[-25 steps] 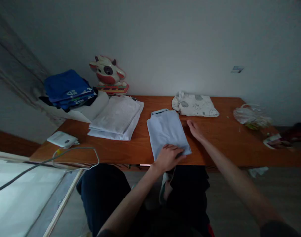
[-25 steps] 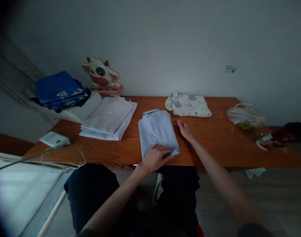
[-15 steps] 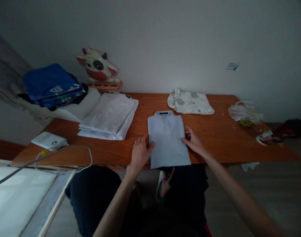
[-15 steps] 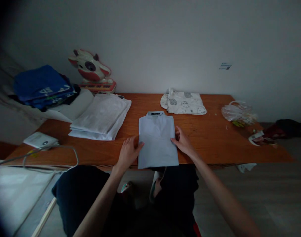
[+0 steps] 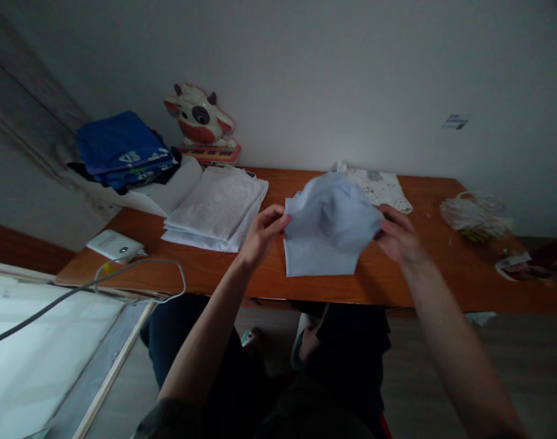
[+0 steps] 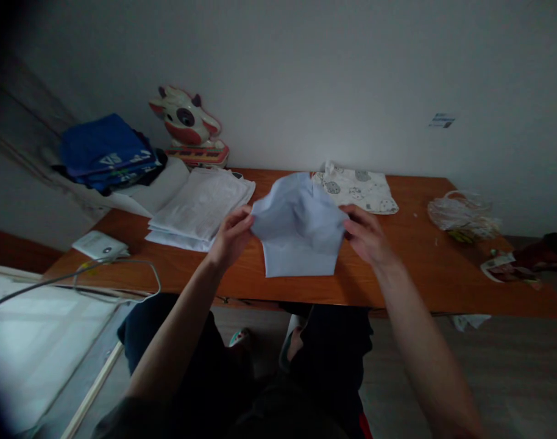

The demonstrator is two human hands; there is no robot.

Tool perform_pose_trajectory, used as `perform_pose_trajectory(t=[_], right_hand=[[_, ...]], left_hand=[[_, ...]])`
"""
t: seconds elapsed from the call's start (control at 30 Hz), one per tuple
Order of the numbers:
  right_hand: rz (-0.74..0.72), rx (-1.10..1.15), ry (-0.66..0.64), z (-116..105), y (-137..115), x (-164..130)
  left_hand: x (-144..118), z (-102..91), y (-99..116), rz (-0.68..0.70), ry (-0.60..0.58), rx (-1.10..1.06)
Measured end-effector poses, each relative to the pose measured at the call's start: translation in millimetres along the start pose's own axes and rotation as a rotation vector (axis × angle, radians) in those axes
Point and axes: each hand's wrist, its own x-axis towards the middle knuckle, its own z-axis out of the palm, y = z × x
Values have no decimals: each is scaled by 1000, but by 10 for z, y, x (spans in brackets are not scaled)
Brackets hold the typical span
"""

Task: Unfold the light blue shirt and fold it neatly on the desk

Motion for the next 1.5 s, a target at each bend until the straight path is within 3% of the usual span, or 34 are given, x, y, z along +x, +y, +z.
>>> perform_pose_trajectory(t=[0.07,0.1,0.13,0.2,0.27,0.37,0.43,0.5,0.57,0.63,0.7,0.77,0.83,0.9,1.0,1.07,1.17,1.27,1.4,1.5], right_hand=[[64,175,-447,-110,-233,-541],[80,257,-591,-111,-266,-798],[119,249,-638,-68,-245,-1026],[218,-59,-536,136,-60,-1369],[229,-542,-357,433,233,-1567],[100,-1024,-177,854,638,-1685],[42,-1156,-146,1004,776,-1692],[10,-1159,-192,983,811,-1668],[28,-1044,-234,751,802,-1640],[112,-876,-149,323,801,-1636],[203,-774,75,-190,814,-1680],[199,-857,296,-598,815,-1780],[111,-1000,403,-731,778,-1914],[-4,-1065,340,-550,709,-2040],[-92,-1029,20,45,619,-2138],[-84,-1034,-140,408,628,-2114],[-59,-1117,-176,670,755,-1968],[-70,-1132,-200,658,884,-1816],[6,-900,-255,421,890,-1732],[141,-667,-126,-34,831,-1646]], left_hand=[[-576,5,256,-115,-177,-129],[-846,46,310,-153,-211,-134],[-1080,116,308,-199,-225,-76],[-1410,332,160,-267,-205,195],[-1554,597,-98,-251,-151,558],[-1531,912,-449,-194,-96,981],[-1447,987,-558,-185,-122,1092],[-1369,927,-568,-195,-178,1084],[-1340,717,-528,-223,-230,962],[-1389,372,-490,-252,-179,804],[-1519,-25,-481,-265,24,777],[-1702,-337,-498,-237,248,946],[-1892,-436,-510,-136,388,1019],[-2039,-288,-495,-20,363,929],[-2088,193,-463,47,68,780],[-2002,492,-481,30,-96,824],[-1789,729,-573,6,-186,984],[-1598,764,-664,9,-253,1043],[-1448,655,-691,5,-356,818],[-1314,397,-673,-92,-213,491]])
